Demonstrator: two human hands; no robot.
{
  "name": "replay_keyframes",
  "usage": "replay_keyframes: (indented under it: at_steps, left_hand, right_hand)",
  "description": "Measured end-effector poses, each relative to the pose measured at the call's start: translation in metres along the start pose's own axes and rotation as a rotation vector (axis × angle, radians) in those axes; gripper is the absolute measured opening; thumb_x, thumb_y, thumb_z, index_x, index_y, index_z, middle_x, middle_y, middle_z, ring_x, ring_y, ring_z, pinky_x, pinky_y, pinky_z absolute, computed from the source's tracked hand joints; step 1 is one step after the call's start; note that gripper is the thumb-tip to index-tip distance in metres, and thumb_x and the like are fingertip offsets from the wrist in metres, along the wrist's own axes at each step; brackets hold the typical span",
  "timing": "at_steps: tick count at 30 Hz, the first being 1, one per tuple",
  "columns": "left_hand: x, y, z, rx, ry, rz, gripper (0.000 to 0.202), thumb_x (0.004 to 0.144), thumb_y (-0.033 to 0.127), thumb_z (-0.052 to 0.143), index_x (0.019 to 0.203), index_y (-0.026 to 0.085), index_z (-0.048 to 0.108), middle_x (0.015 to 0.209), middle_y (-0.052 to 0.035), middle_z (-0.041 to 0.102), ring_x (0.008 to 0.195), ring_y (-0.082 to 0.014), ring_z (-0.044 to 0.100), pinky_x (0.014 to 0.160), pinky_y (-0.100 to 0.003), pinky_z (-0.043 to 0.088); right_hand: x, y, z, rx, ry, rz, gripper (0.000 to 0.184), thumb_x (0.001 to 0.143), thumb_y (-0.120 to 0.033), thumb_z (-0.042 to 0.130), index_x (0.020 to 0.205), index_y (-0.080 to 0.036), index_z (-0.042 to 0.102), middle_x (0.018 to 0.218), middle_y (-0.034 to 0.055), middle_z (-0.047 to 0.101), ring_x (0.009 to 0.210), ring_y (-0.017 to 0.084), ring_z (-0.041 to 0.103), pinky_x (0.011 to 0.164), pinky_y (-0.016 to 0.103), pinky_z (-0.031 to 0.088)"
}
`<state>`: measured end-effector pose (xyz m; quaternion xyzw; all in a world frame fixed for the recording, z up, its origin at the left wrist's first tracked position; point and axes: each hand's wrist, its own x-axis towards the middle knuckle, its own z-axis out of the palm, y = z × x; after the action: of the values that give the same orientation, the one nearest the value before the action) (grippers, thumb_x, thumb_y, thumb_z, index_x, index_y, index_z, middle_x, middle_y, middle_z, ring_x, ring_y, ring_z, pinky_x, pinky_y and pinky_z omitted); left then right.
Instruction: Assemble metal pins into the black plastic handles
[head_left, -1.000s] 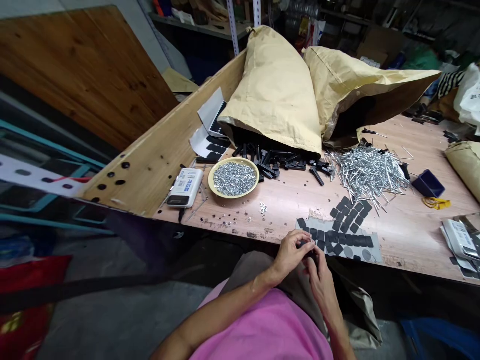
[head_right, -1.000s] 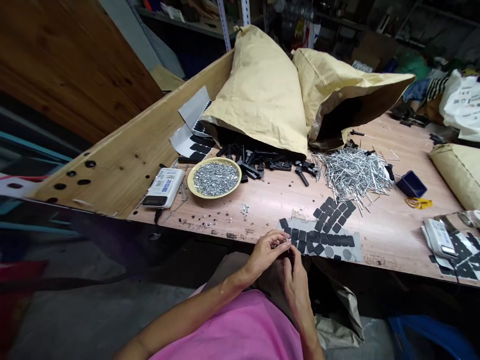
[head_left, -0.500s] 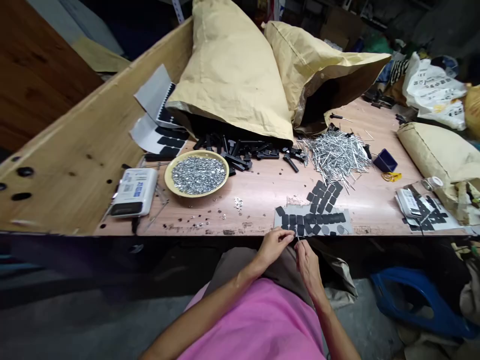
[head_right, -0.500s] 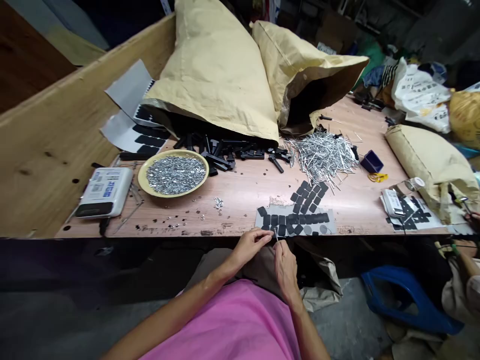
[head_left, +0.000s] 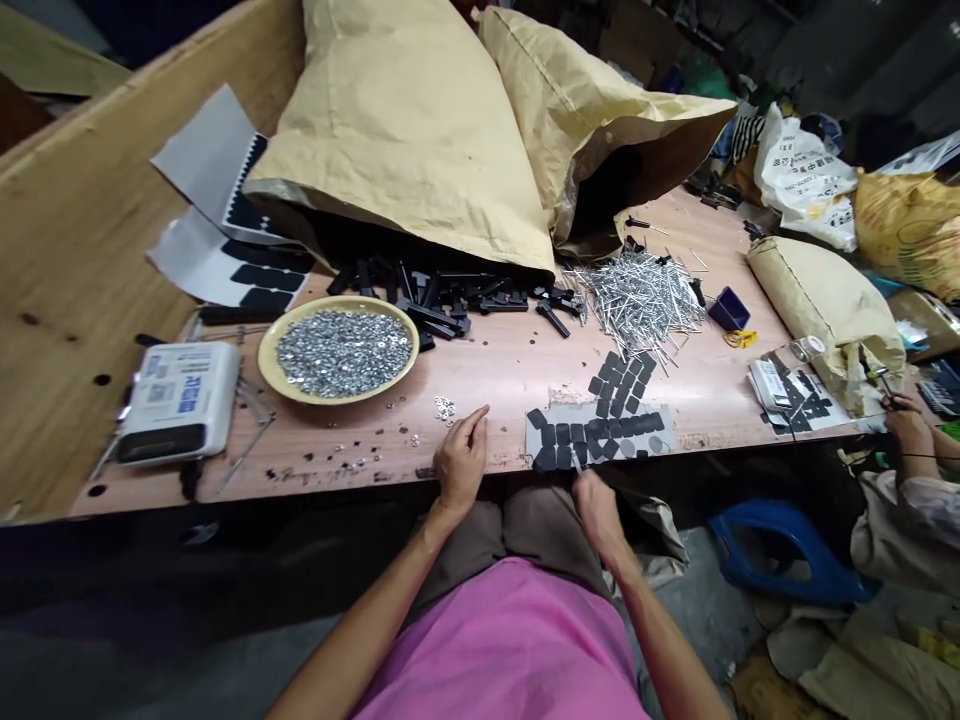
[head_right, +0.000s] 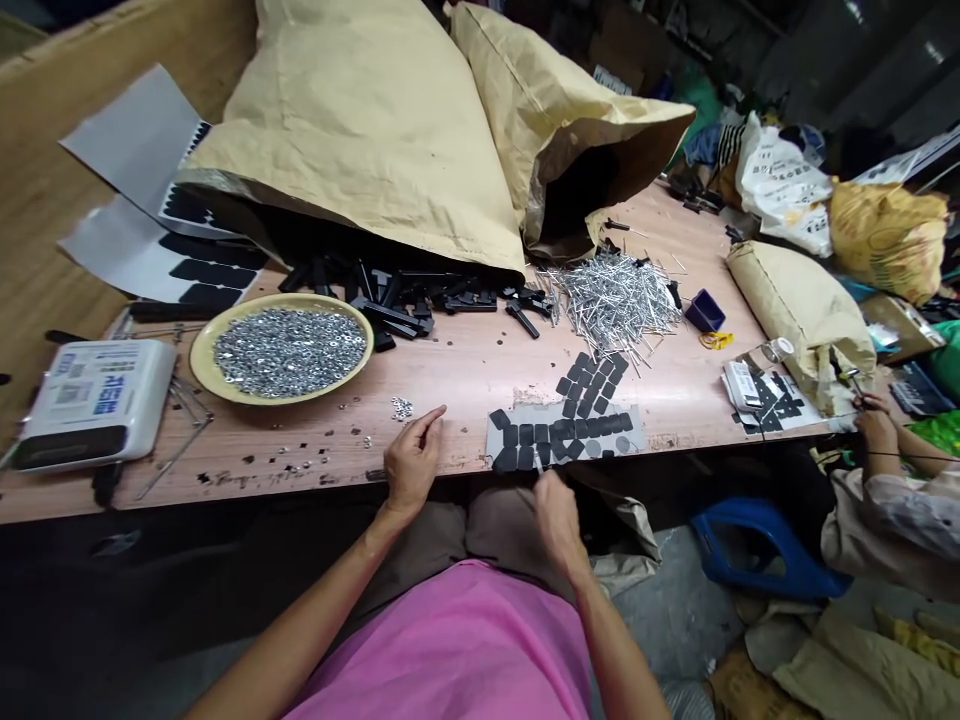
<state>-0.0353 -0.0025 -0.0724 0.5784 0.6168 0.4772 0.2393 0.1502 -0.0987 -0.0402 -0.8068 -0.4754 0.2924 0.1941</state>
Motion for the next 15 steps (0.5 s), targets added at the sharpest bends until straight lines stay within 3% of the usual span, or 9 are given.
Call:
replay_keyframes:
  at_steps: [3, 7, 15]
  left_hand:
    - [-0.003, -0.001, 0.004, 0.038, 0.021, 0.015, 0.032, 0.088, 0.031, 0.041, 0.096, 0.018, 0.069, 0.090, -0.0080, 0.073, 0.081, -0.0189, 0.067, 0.070, -0.028, 0.050]
    - [-0.003, -0.003, 0.003, 0.043, 0.027, 0.034, 0.033, 0.088, 0.030, 0.040, 0.097, 0.016, 0.069, 0.092, -0.0100, 0.073, 0.082, -0.0200, 0.067, 0.070, -0.029, 0.050]
    - [-0.003, -0.005, -0.001, 0.046, 0.038, 0.042, 0.029, 0.085, 0.028, 0.044, 0.094, 0.018, 0.069, 0.092, -0.0094, 0.073, 0.082, -0.0210, 0.067, 0.071, -0.030, 0.050]
  right_hand:
    - [0.002, -0.003, 0.000, 0.054, -0.004, 0.017, 0.030, 0.085, -0.026, 0.025, 0.059, -0.022, 0.041, 0.055, -0.0028, 0.045, 0.053, 0.013, 0.040, 0.051, 0.024, 0.029]
    - [0.004, -0.012, 0.006, 0.141, -0.094, 0.025, 0.027, 0.080, -0.029, 0.037, 0.055, -0.021, 0.043, 0.052, -0.0037, 0.044, 0.053, 0.012, 0.041, 0.050, 0.023, 0.031]
    - [-0.003, -0.018, 0.006, 0.348, -0.116, 0.161, 0.024, 0.079, -0.029, 0.041, 0.056, -0.021, 0.045, 0.048, -0.0051, 0.041, 0.046, 0.009, 0.036, 0.042, 0.019, 0.028]
